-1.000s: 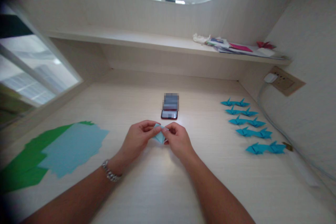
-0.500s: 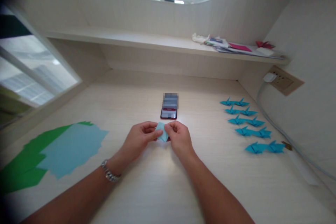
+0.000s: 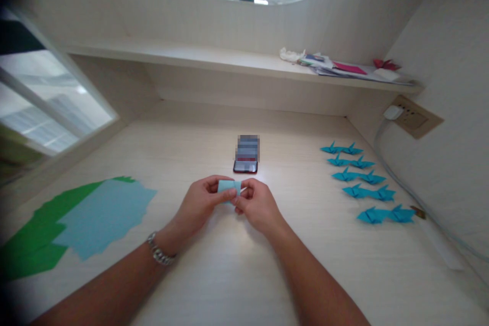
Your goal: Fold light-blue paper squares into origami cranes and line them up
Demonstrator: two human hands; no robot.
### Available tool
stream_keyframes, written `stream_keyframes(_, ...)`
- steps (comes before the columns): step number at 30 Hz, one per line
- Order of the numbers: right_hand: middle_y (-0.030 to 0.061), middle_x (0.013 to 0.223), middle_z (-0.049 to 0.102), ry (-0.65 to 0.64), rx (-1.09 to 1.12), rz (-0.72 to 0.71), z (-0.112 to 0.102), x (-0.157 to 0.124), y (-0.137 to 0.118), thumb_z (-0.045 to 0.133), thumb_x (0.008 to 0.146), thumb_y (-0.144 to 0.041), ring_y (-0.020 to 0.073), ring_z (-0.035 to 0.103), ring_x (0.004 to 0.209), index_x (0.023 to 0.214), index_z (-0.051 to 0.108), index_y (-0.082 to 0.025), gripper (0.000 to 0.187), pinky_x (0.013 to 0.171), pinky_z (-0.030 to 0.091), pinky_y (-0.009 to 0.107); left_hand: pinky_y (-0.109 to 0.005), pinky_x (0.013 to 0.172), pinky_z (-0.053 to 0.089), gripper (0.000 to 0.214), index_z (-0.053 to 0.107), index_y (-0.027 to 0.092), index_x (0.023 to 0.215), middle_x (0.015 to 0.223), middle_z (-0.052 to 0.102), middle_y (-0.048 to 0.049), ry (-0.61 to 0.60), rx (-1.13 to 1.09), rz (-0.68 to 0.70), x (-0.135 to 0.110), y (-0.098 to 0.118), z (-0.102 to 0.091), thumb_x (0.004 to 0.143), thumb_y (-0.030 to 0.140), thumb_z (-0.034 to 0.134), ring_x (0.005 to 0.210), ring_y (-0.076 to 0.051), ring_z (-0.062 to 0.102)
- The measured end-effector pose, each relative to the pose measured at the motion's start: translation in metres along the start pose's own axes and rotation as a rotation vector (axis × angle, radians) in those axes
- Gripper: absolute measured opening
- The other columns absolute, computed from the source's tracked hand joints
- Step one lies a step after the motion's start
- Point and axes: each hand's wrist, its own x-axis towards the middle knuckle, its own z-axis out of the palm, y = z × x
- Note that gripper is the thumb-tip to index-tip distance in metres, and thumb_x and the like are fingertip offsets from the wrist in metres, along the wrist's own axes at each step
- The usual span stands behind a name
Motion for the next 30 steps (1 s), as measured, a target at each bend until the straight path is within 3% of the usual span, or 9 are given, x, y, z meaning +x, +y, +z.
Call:
stream_keyframes(4, -0.0076, 0.051, 0.056, -0.029, 0.018, 0.013, 0.0015, -0.0014, 0.0002, 0.074, 0.062, -0.023, 0.0113, 0.055, 0.044, 0.087, 0.051, -0.019, 0.034, 0.047, 0.044, 0.023, -0.021, 0.053, 0.046, 0.034, 0.067, 0.013, 0.085, 0.068, 0.069, -0.0025, 0.098, 0.048, 0.013, -0.0011, 0.0017, 0.0007, 0.057, 0.027, 0.082, 0.058, -0.012, 0.059)
stream_keyframes(9, -0.0075, 0.051, 0.056, -0.049, 0.036, -0.001, 0.002, -0.0021, -0.0019, 0.073, 0.063, -0.022, 0.0108, 0.055, 0.044, 0.087, 0.051, -0.018, 0.033, 0.048, 0.044, 0.023, -0.019, 0.044, 0.039, 0.034, 0.068, 0.013, 0.092, 0.059, 0.065, -0.0004, 0.165, 0.072, 0.026, 0.0004, 0.005, 0.0008, 0.071, 0.04, 0.07, 0.047, -0.009, 0.052)
stream_keyframes(12, -0.0073, 0.051, 0.056, -0.002, 0.034, -0.019, -0.0004, -0.0009, -0.0033, 0.074, 0.062, -0.024, 0.0107, 0.055, 0.044, 0.087, 0.052, -0.018, 0.033, 0.048, 0.045, 0.023, -0.021, 0.049, 0.043, 0.039, 0.066, 0.013, 0.098, 0.065, 0.067, -0.0022, 0.13, 0.072, 0.048, 0.0009, 0.0064, 0.0003, 0.073, 0.042, 0.069, 0.053, -0.011, 0.057)
stream_keyframes(15, -0.0073, 0.051, 0.055, 0.044, 0.064, -0.039, -0.0041, 0.0009, -0.0046, 0.076, 0.061, -0.029, 0.0108, 0.055, 0.045, 0.088, 0.054, -0.017, 0.037, 0.048, 0.045, 0.023, -0.023, 0.055, 0.048, 0.044, 0.065, 0.011, 0.099, 0.064, 0.067, -0.0022, 0.079, 0.068, 0.029, 0.0012, 0.0064, -0.0005, 0.064, 0.035, 0.077, 0.058, -0.013, 0.06)
stream_keyframes(18, -0.0062, 0.054, 0.056, 0.048, 0.095, -0.02, -0.0059, 0.0024, -0.0049, 0.076, 0.062, -0.038, 0.0108, 0.055, 0.047, 0.091, 0.056, -0.017, 0.04, 0.048, 0.046, 0.023, -0.022, 0.052, 0.047, 0.041, 0.064, 0.011, 0.093, 0.06, 0.065, -0.001, 0.088, 0.079, 0.025, 0.0013, 0.0056, -0.0011, 0.061, 0.031, 0.079, 0.054, -0.012, 0.058)
stream_keyframes(25, -0.0019, 0.057, 0.056, 0.103, 0.091, 0.016, -0.0043, 0.0054, -0.0008, 0.072, 0.065, -0.048, 0.01, 0.053, 0.051, 0.063, 0.055, -0.016, 0.036, 0.049, 0.046, 0.023, -0.022, 0.05, 0.046, 0.04, 0.065, 0.012, 0.099, 0.057, 0.063, -0.0006, 0.026, 0.082, 0.057, -0.0004, 0.0057, -0.0005, 0.065, 0.031, 0.076, 0.051, -0.013, 0.058)
stream_keyframes(30, -0.004, 0.06, 0.057, 0.133, 0.189, 0.016, -0.0056, 0.0042, -0.0031, 0.074, 0.062, -0.035, 0.0106, 0.053, 0.053, 0.083, 0.059, -0.018, 0.031, 0.049, 0.046, 0.023, -0.021, 0.049, 0.045, 0.051, 0.061, 0.015, 0.114, 0.053, 0.06, 0.0029, -0.017, 0.063, 0.051, -0.0021, 0.0088, 0.0009, 0.067, 0.031, 0.074, 0.048, -0.01, 0.053)
